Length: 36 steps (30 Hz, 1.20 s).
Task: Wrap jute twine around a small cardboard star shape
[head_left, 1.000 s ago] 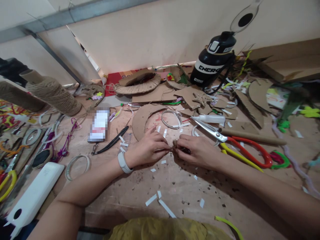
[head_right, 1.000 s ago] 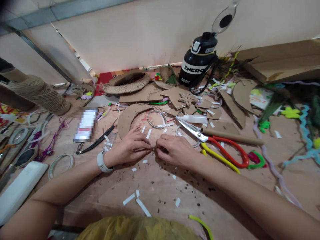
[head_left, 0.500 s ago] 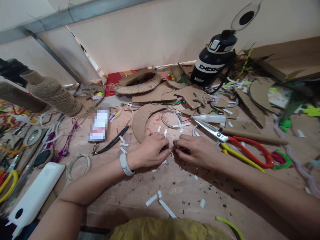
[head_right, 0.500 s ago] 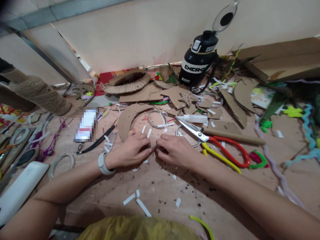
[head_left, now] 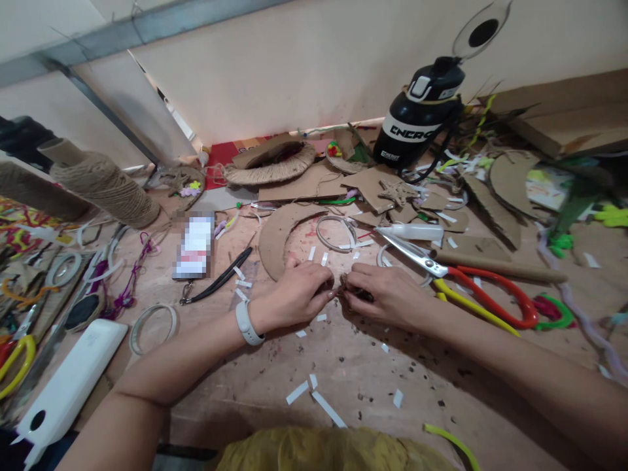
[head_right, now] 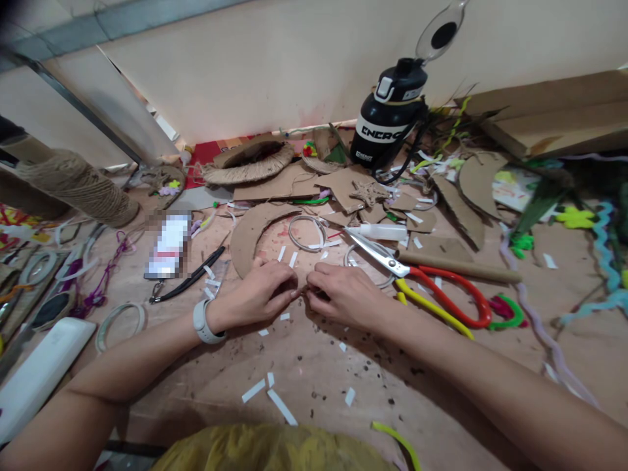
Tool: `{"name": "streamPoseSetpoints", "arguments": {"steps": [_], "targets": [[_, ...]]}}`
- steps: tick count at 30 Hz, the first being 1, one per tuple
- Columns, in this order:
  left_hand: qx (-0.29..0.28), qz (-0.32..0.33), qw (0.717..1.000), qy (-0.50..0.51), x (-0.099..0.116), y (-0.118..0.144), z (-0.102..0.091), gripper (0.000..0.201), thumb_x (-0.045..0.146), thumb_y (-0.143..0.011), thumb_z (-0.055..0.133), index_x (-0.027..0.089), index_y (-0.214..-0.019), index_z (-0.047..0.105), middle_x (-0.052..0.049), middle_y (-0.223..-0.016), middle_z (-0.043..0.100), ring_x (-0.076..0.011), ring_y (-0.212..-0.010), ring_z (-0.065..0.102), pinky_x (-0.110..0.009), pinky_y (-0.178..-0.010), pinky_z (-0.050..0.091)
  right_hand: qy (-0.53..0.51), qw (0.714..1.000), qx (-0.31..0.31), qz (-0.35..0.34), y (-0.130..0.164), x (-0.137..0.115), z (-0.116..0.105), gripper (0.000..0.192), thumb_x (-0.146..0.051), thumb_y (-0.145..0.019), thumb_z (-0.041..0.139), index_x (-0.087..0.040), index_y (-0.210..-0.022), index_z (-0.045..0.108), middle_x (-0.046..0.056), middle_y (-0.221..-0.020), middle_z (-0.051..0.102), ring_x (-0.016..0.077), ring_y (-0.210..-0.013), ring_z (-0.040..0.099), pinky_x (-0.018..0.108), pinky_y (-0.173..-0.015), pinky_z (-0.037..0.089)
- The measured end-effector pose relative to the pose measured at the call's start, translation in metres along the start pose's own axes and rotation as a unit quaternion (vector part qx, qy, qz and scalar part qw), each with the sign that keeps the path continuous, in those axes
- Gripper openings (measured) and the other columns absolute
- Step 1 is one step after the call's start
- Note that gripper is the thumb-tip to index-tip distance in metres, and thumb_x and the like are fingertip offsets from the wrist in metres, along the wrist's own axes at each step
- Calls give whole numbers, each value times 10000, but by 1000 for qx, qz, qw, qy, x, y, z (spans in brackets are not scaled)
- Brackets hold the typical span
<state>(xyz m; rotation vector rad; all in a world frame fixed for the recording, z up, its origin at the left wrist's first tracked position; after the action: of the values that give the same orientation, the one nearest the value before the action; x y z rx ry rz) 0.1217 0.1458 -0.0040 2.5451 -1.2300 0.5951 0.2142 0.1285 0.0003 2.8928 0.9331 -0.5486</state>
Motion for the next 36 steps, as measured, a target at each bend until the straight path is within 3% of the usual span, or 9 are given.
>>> {"name": "streamPoseSetpoints", "arguments": {"steps": [3, 10, 15, 21, 36], "targets": [[16, 25, 1000, -3, 4, 1, -2, 145, 294, -998, 505, 185, -1007, 601, -51, -1011, 691, -205, -969, 601, -381, -913, 308, -6, 1000, -9, 4, -1, 1, 1, 157, -231, -904, 513, -169, -809, 621, 34, -762, 597, 148, -652, 544, 251, -578, 297], [29, 126, 985, -112, 17, 9, -7, 217, 271, -1030, 437, 194, -1050, 639, -52, -983, 666, -196, -945, 555, -354, -845, 323, 4, 999, -28, 26, -1, 3, 3, 145, -231, -896, 524, -171, -800, 615, 38, -775, 608, 151, -659, 542, 254, -578, 293], [52, 194, 965, -168, 19, 17, -10, 218, 251, -1036, 427, 232, -1117, 629, -31, -986, 666, -186, -958, 533, -382, -906, 306, -5, 999, -37, 38, -1, 3, 3, 154, -240, -907, 516, -171, -811, 614, 38, -786, 610, 150, -666, 547, 253, -585, 301], [42, 251, 938, -237, 27, 26, -5, 206, 251, -1028, 432, 200, -1097, 619, -43, -1008, 651, -202, -1002, 541, -437, -993, 296, 1, 998, -44, 45, -2, 4, 4, 149, -234, -905, 516, -165, -836, 629, 45, -802, 616, 163, -689, 568, 259, -595, 310], [6, 237, 945, -227, 30, 22, -2, 123, 251, -984, 481, 214, -1004, 596, -64, -1055, 620, -232, -1031, 534, -458, -1010, 300, -1, 999, -39, 38, -1, 4, 3, 166, -247, -916, 507, -177, -856, 646, 47, -819, 628, 160, -679, 555, 262, -581, 284]]}}
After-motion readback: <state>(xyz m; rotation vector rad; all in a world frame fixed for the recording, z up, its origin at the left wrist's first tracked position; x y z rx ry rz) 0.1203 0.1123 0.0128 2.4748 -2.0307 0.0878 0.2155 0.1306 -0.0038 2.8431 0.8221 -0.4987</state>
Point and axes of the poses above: each hand's wrist, its own y-axis away from the middle knuckle, its own z-axis out of the palm, x = y × z, the point moved 9 cm from there along -y, towards the middle knuckle
